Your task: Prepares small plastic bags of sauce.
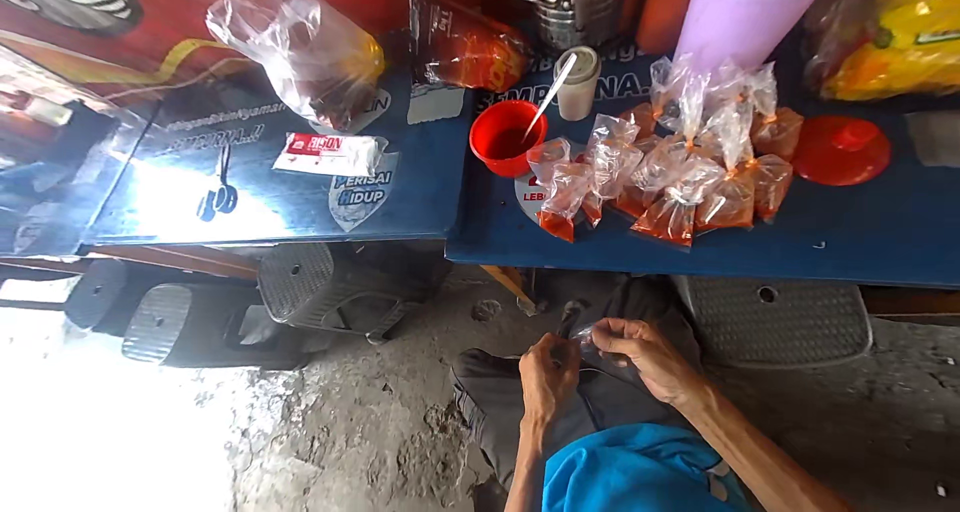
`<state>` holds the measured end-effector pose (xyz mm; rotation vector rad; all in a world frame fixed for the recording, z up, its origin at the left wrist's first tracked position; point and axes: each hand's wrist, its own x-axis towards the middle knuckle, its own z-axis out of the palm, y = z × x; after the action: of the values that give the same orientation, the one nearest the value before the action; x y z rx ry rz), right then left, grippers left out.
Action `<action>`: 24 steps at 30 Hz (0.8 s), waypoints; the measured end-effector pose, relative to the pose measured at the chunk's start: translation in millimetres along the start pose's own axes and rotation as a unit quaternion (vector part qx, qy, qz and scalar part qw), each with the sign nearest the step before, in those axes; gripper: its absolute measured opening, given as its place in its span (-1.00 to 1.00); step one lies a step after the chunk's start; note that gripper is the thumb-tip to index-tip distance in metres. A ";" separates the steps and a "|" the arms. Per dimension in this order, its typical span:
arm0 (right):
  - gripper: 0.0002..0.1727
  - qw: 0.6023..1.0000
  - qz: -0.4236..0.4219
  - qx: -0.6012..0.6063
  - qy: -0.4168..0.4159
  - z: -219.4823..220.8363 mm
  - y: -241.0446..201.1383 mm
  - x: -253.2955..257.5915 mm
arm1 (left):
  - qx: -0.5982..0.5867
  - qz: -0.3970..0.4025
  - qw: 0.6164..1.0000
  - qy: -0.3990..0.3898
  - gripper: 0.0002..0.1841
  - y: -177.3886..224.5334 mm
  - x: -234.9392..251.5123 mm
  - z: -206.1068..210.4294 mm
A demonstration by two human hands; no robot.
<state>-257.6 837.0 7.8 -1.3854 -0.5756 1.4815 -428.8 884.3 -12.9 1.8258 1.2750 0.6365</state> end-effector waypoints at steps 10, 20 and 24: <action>-0.77 0.995 -0.079 -0.010 0.053 13.3 25.4 16.4 | -0.208 -0.110 0.972 -0.022 -0.85 4.4 11.0 8.3; -0.78 0.998 -0.016 0.033 0.059 15.9 29.6 33.6 | -0.491 -0.286 0.810 -0.142 -0.66 -4.3 15.4 8.1; -0.79 0.997 -0.051 -0.016 0.063 17.3 34.0 36.7 | -0.465 -0.255 0.827 -0.187 -0.65 -5.9 17.4 2.4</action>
<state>-279.9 860.3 -34.2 -1.4415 -0.5831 1.2999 -423.7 900.7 -19.9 0.6997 0.8702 0.4358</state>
